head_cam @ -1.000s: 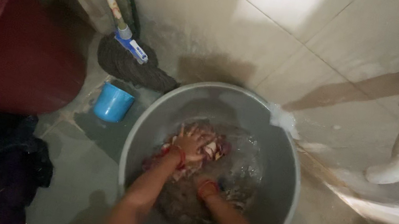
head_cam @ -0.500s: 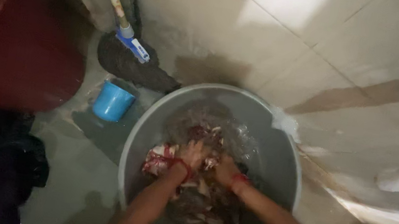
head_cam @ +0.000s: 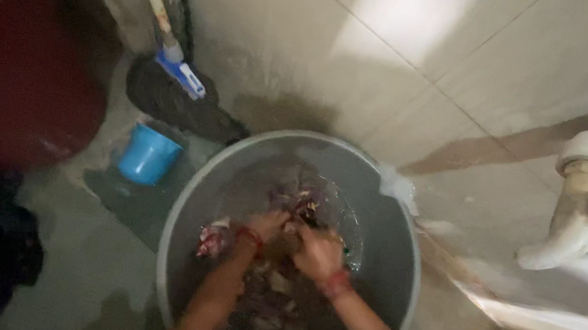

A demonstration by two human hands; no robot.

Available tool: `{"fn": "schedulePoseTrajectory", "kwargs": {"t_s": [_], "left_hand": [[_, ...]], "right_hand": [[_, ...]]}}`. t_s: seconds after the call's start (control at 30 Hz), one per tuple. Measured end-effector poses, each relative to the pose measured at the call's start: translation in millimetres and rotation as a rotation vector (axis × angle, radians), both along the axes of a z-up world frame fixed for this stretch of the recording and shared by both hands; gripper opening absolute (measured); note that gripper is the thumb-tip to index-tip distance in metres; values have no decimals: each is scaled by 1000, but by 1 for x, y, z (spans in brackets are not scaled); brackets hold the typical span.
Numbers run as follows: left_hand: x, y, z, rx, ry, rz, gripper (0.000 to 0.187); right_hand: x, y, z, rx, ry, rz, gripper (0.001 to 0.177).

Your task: The person is washing clothes by hand in a basin filled with soapy water. They scrub and rinse the clothes, then wring them out and place them aside.

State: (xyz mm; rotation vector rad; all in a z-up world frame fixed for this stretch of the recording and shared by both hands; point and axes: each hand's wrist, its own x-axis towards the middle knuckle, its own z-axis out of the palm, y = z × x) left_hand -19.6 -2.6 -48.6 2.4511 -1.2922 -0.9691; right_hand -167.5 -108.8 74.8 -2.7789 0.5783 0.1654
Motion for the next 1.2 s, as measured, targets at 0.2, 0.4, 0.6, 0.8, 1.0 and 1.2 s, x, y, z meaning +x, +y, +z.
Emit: {"fn": "schedulePoseTrajectory", "kwargs": {"t_s": [0.2, 0.4, 0.6, 0.8, 1.0, 1.2], "left_hand": [[6, 12, 9, 66, -38, -15, 53], [17, -5, 14, 89, -10, -180, 61], [90, 12, 56, 155, -33, -216, 71], [15, 7, 81, 164, 173, 67, 82], [-48, 44, 118, 101, 621, -273, 81], [-73, 91, 133, 241, 28, -481, 69]], "right_hand": [[96, -15, -11, 56, -16, 153, 92], [93, -42, -64, 206, 174, -106, 61], [52, 1, -25, 313, 79, -75, 48], [-55, 114, 5, 33, 23, 358, 23], [-67, 30, 10, 686, 378, 434, 29], [6, -32, -15, 204, 143, -461, 59]]}}
